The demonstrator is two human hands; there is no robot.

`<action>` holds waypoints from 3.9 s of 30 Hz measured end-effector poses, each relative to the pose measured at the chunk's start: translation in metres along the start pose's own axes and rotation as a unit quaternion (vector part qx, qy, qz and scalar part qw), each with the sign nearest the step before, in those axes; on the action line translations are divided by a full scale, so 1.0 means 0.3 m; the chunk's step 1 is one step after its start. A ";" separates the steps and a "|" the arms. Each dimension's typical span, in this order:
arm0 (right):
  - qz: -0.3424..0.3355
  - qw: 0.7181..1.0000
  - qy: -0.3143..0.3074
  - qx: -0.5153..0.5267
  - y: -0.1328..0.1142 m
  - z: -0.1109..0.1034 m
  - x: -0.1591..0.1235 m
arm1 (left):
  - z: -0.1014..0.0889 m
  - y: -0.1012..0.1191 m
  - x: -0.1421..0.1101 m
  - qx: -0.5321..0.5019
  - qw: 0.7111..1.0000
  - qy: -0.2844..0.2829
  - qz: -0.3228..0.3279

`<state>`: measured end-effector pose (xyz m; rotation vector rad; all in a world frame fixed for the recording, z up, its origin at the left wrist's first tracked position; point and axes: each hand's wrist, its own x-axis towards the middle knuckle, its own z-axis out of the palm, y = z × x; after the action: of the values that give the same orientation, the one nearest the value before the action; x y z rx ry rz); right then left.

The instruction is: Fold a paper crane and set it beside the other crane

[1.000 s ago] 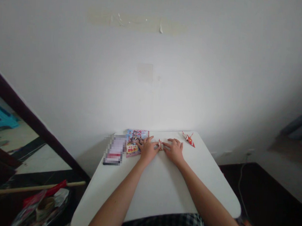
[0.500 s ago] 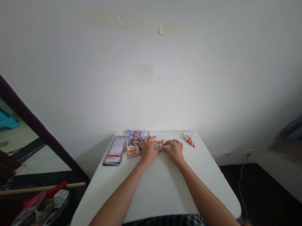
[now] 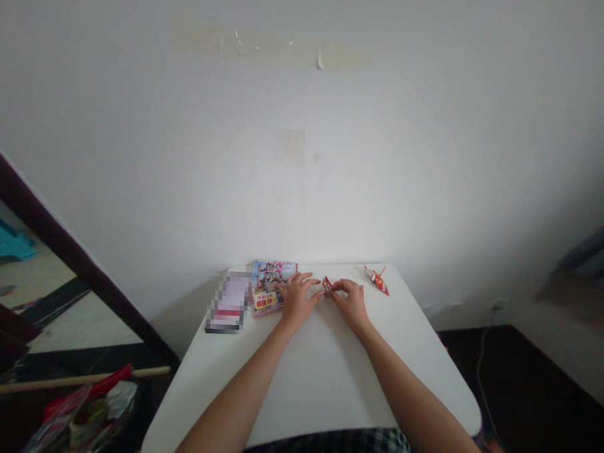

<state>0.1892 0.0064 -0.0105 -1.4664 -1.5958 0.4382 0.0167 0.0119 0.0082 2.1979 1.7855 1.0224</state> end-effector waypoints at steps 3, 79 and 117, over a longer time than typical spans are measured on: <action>0.005 1.000 -0.010 0.019 0.010 0.003 0.006 | 0.010 -0.006 -0.001 -0.002 1.000 -0.011 -0.001; -0.059 0.998 0.036 0.014 0.058 0.038 0.016 | 0.016 -0.016 0.024 -0.058 0.996 -0.066 -0.014; -0.089 0.995 0.041 0.003 0.077 0.052 0.016 | 0.014 -0.018 0.023 -0.041 0.998 -0.033 -0.025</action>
<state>0.1915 0.0209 -0.0347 -1.3069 -1.6416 0.2770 0.0153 0.0209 0.0052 2.1042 1.7298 0.9828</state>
